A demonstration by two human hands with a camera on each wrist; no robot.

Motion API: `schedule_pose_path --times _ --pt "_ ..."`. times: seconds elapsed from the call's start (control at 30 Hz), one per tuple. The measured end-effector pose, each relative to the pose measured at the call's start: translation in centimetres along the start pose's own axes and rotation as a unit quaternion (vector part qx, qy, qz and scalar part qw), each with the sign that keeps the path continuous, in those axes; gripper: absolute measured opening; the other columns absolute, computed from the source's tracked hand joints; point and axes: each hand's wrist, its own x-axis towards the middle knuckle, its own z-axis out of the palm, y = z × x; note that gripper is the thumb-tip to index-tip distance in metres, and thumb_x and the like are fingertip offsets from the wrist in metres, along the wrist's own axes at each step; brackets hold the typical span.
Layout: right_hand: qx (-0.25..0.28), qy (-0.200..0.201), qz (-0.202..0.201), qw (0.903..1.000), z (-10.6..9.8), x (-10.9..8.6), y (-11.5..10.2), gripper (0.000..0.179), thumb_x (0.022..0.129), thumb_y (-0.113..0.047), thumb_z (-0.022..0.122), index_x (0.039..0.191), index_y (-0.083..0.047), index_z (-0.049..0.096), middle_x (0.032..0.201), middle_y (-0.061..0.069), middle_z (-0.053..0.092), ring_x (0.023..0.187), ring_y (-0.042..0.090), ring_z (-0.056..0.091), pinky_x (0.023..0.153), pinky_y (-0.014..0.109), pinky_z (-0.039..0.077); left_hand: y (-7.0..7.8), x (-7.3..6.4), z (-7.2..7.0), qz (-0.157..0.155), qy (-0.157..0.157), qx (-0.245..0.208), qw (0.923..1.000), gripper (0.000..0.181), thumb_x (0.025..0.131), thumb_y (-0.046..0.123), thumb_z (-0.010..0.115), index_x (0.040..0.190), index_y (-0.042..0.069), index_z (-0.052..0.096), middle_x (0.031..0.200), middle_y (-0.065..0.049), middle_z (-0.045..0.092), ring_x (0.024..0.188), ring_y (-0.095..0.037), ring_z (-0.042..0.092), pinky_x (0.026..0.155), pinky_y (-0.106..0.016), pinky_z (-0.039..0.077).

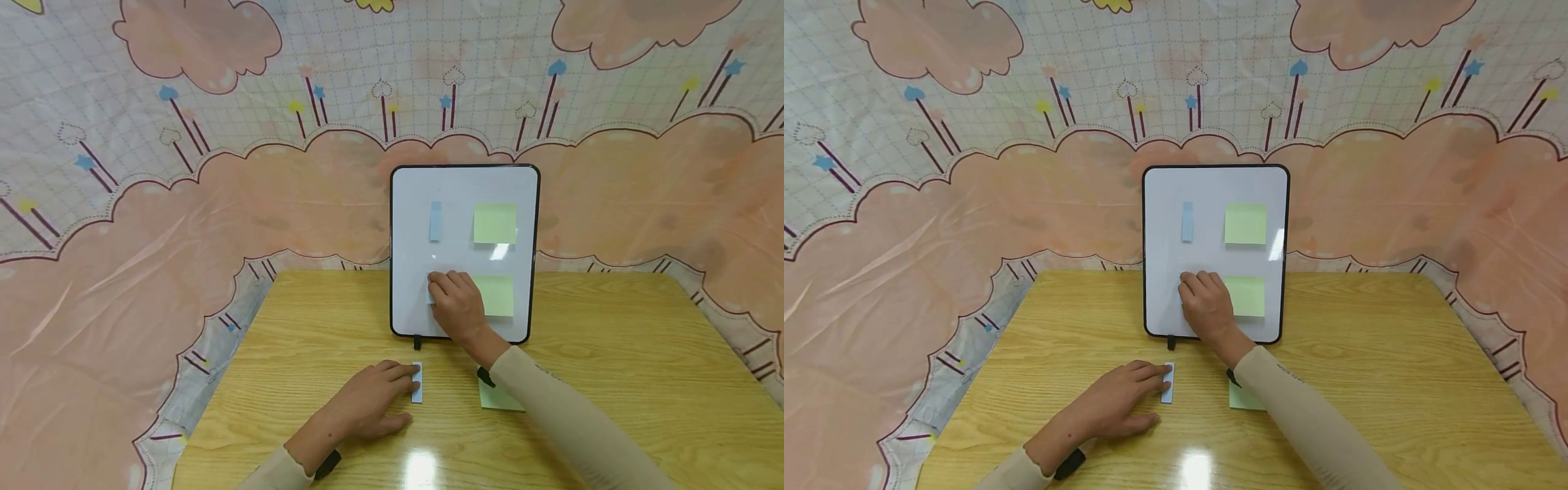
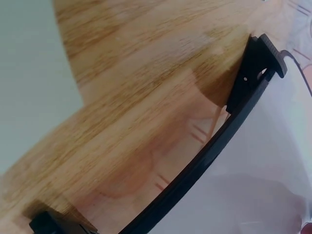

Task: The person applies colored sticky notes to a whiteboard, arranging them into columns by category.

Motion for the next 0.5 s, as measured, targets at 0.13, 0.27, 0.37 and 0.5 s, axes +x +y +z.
schedule_pose_path --times 0.13,0.27,0.37,0.5 --pt "0.007 -0.009 0.006 0.9999 -0.3 -0.1 0.0 0.012 0.080 0.007 0.080 0.090 0.001 0.079 0.106 0.009 0.077 0.085 0.028 0.068 0.075 0.038 0.056 0.0 0.0 0.0 0.000 -0.001 -0.004 1.0000 0.053 0.102 0.047 0.068 0.148 0.020 0.063 0.163 0.003 0.048 0.146 -0.020 0.048 0.113 -0.041 0.048" --pt "0.013 -0.032 0.017 0.9993 -0.7 -0.3 0.0 0.015 0.078 0.003 0.084 0.093 0.001 0.081 0.111 0.009 0.077 0.088 0.028 0.068 0.076 0.039 0.055 0.0 0.1 0.0 0.000 -0.003 -0.006 1.0000 0.054 0.103 0.047 0.067 0.149 0.020 0.063 0.164 0.003 0.047 0.146 -0.020 0.048 0.114 -0.041 0.047" --pt "0.016 -0.054 0.023 0.9982 -1.0 -0.5 -0.1 0.017 0.079 -0.001 0.084 0.096 0.001 0.081 0.116 0.009 0.076 0.091 0.029 0.067 0.078 0.040 0.054 0.0 0.1 0.0 0.000 -0.004 -0.004 1.0000 0.054 0.103 0.048 0.067 0.149 0.021 0.063 0.164 0.003 0.047 0.146 -0.020 0.048 0.114 -0.041 0.047" --pt "0.012 -0.079 0.028 0.9964 -1.4 -0.7 -0.3 0.024 0.081 -0.006 0.084 0.104 0.000 0.081 0.122 0.010 0.075 0.094 0.030 0.065 0.079 0.041 0.052 0.0 0.0 0.1 0.001 -0.003 0.001 1.0000 0.054 0.102 0.049 0.066 0.149 0.021 0.063 0.163 0.003 0.048 0.146 -0.020 0.048 0.114 -0.041 0.047"
